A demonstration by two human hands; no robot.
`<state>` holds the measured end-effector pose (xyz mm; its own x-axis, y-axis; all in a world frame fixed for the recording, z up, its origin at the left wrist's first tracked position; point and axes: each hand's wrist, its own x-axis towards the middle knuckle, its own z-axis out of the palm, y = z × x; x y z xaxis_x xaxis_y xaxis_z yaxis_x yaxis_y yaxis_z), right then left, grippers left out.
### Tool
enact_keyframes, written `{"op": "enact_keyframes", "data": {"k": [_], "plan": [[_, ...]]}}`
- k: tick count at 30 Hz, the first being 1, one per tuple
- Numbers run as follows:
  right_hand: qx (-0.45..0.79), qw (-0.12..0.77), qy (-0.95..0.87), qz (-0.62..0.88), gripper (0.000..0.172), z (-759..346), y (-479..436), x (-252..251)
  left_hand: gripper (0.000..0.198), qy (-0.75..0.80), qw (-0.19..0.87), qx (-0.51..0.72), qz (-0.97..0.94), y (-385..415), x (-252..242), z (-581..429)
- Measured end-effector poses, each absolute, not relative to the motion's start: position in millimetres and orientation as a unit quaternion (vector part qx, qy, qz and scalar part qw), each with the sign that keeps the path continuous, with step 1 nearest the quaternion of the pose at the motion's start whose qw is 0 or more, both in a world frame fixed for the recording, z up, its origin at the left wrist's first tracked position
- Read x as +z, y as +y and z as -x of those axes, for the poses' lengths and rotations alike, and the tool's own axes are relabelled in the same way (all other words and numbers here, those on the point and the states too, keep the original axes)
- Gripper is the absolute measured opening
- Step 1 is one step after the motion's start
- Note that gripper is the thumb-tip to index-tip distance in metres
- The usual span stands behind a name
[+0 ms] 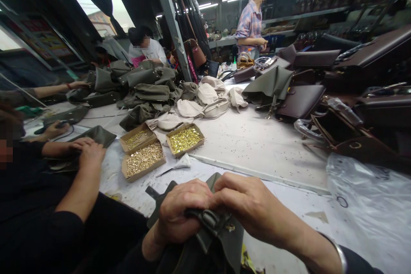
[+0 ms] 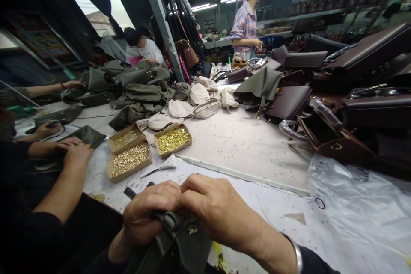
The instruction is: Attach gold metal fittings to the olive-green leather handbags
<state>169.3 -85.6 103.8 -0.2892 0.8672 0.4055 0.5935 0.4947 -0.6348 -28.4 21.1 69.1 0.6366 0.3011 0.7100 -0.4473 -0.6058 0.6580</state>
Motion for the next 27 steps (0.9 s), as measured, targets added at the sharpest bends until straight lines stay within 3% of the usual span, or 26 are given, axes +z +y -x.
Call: {"op": "enact_keyframes", "data": {"k": [8,13,16,22,27], "plan": [[0.182,0.349,-0.792,0.468,0.022,-165,-82,104,0.022,-0.036,0.444,0.43,-0.785,22,72,28],[0.175,0.358,-0.775,0.49,0.021,-166,-78,97,0.029,-0.014,0.445,0.428,-0.786,27,66,28],[0.195,0.405,-0.756,0.475,0.021,-168,-69,86,0.028,0.033,0.449,0.426,-0.785,32,58,29],[0.401,0.556,-0.599,0.413,0.024,-164,-51,61,0.013,0.092,0.497,0.418,-0.755,39,51,29],[0.363,0.575,-0.613,0.402,0.021,-161,-48,53,0.016,0.104,0.535,0.418,-0.726,44,46,29]]}}
